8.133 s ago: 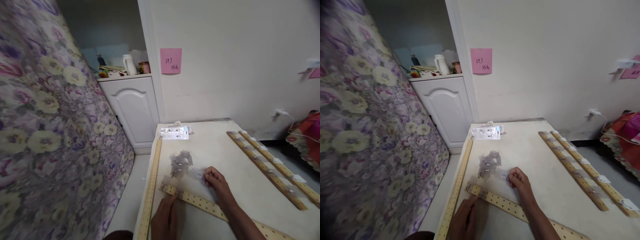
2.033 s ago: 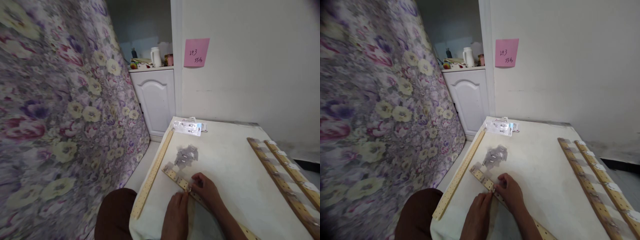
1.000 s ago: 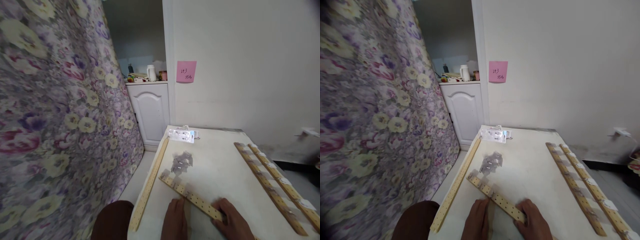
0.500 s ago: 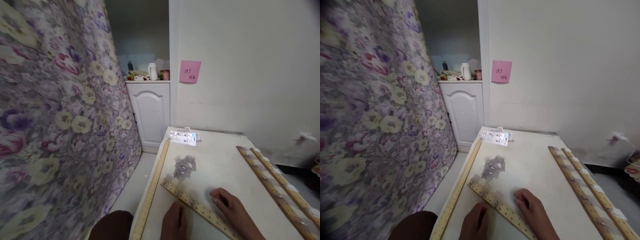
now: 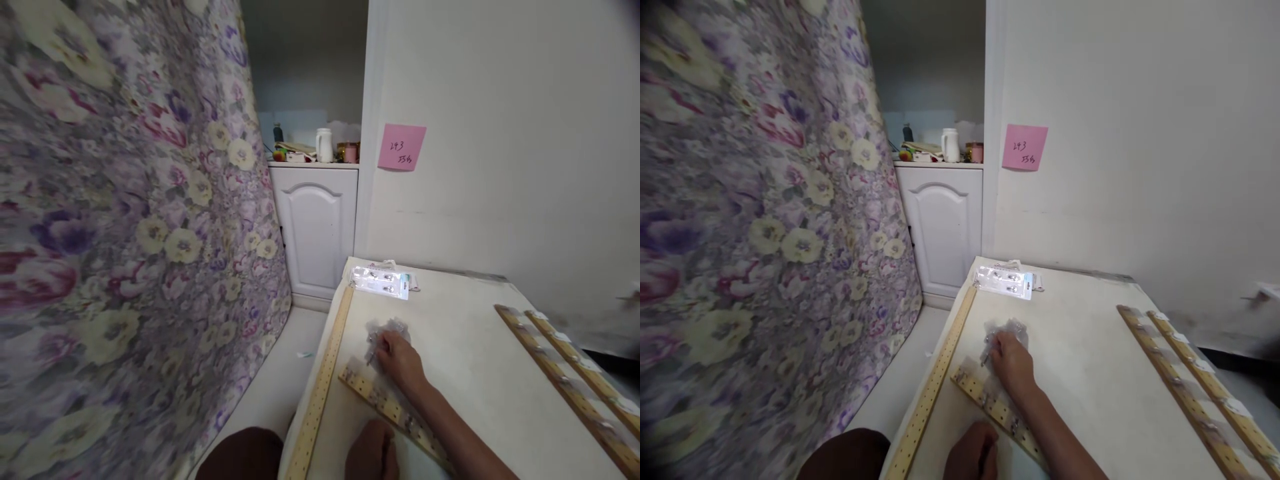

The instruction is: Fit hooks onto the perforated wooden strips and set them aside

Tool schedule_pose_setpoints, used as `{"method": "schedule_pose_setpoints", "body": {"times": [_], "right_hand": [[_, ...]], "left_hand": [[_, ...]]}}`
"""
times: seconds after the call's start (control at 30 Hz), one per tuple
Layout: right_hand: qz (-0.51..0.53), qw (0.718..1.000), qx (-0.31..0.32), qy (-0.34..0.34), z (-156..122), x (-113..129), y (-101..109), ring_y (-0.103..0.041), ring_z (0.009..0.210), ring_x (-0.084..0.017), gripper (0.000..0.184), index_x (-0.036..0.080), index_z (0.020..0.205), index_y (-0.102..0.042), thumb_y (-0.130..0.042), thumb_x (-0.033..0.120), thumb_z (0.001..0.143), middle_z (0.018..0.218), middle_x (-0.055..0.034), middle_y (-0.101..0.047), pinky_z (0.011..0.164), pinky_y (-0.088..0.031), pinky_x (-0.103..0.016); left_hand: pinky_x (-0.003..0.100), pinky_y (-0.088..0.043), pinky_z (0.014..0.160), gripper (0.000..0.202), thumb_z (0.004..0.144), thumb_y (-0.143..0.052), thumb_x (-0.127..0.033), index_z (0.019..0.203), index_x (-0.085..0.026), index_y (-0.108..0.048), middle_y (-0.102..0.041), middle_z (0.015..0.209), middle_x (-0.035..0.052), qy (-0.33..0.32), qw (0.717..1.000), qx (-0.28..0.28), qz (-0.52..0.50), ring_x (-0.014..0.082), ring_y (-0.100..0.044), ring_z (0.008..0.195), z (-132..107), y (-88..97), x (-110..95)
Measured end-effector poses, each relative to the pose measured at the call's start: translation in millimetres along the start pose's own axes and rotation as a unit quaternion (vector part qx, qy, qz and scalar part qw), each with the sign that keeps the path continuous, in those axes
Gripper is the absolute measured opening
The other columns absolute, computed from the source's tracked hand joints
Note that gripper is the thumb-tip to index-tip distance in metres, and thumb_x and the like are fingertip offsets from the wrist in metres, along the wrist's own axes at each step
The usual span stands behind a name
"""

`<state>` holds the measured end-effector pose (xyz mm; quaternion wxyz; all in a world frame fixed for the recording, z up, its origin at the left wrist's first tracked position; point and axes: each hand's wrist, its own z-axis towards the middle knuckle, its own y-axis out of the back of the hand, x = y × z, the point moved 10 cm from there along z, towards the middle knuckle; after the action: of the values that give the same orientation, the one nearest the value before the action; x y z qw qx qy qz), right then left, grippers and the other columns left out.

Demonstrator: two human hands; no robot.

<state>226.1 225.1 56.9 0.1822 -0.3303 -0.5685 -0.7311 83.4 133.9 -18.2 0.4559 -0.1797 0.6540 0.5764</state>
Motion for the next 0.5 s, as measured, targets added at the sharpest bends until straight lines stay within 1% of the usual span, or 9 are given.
{"method": "schedule_pose_setpoints", "body": {"times": [0.07, 0.17, 0.23, 0.3, 0.37, 0.43, 0.5], "right_hand": [[0.026, 1.0, -0.006, -0.008, -3.3, -6.4, 5.5, -0.052, 0.069, -0.016, 0.007, 0.022, 0.071, -0.057, -0.053, 0.024, 0.076, 0.073, 0.0013, -0.057, 0.063, -0.034, -0.025], [0.084, 0.996, -0.008, -0.02, -7.7, -18.6, 16.5, -0.052, 0.065, -0.016, 0.013, 0.022, 0.064, -0.052, -0.053, 0.03, 0.075, 0.065, 0.0019, -0.056, 0.061, -0.037, -0.026], [0.129, 0.991, -0.006, -0.033, -13.1, -26.9, 24.8, -0.051, 0.058, -0.015, 0.018, 0.022, 0.065, -0.05, -0.051, 0.036, 0.075, 0.058, 0.0032, -0.053, 0.056, -0.039, -0.026], [0.169, 0.984, -0.001, -0.049, -22.9, -33.3, 33.2, -0.047, 0.048, -0.014, 0.023, 0.022, 0.067, -0.049, -0.049, 0.044, 0.076, 0.05, 0.0052, -0.048, 0.049, -0.038, -0.025], [0.241, 0.967, 0.018, -0.077, -37.8, -38.6, 37.6, -0.043, 0.041, -0.012, 0.028, 0.023, 0.07, -0.048, -0.052, 0.05, 0.074, 0.045, 0.0069, -0.047, 0.045, -0.035, -0.024], [0.336, 0.935, 0.045, -0.106, -56.8, -41.5, 38.6, -0.041, 0.038, -0.01, 0.032, 0.022, 0.071, -0.049, -0.059, 0.053, 0.071, 0.044, 0.0076, -0.048, 0.043, -0.032, -0.022], [0.411, 0.901, 0.065, -0.118, -76.8, -41.7, 40.4, -0.038, 0.038, -0.008, 0.033, 0.022, 0.073, -0.049, -0.063, 0.051, 0.07, 0.044, 0.0081, -0.048, 0.043, -0.029, -0.021]], "left_hand": [[0.025, -0.037, 0.058, 0.007, 0.079, -0.045, -0.021, 0.081, -0.022, -0.052, -0.053, 0.064, -0.0026, -0.007, 1.0, -0.001, -0.002, 0.0147, -0.05, 0.059, -0.7, 2.7, -4.0], [0.025, -0.038, 0.06, 0.009, 0.08, -0.044, -0.023, 0.08, -0.023, -0.053, -0.055, 0.066, -0.0014, -0.017, 1.0, -0.01, -0.003, 0.0151, -0.052, 0.062, -1.7, 8.4, -12.3], [0.024, -0.038, 0.061, 0.01, 0.081, -0.044, -0.024, 0.08, -0.022, -0.054, -0.057, 0.068, -0.001, -0.01, 1.0, -0.018, -0.014, 0.0151, -0.052, 0.063, -2.0, 12.7, -16.2], [0.024, -0.037, 0.06, 0.011, 0.081, -0.044, -0.026, 0.079, -0.022, -0.054, -0.057, 0.068, -0.0012, 0.002, 0.999, -0.021, -0.038, 0.0149, -0.052, 0.063, -2.3, 16.1, -19.3], [0.023, -0.036, 0.058, 0.015, 0.082, -0.044, -0.03, 0.077, -0.021, -0.055, -0.055, 0.065, -0.0018, 0.009, 0.997, -0.019, -0.068, 0.0149, -0.051, 0.062, -2.9, 18.7, -23.8], [0.023, -0.036, 0.057, 0.019, 0.083, -0.044, -0.034, 0.076, -0.021, -0.055, -0.054, 0.063, -0.0021, 0.013, 0.995, -0.025, -0.092, 0.0149, -0.05, 0.062, -4.6, 22.6, -29.0], [0.023, -0.036, 0.058, 0.023, 0.083, -0.045, -0.039, 0.075, -0.02, -0.057, -0.054, 0.064, -0.0021, 0.016, 0.993, -0.046, -0.108, 0.0148, -0.049, 0.062, -8.7, 27.3, -33.5]]}}
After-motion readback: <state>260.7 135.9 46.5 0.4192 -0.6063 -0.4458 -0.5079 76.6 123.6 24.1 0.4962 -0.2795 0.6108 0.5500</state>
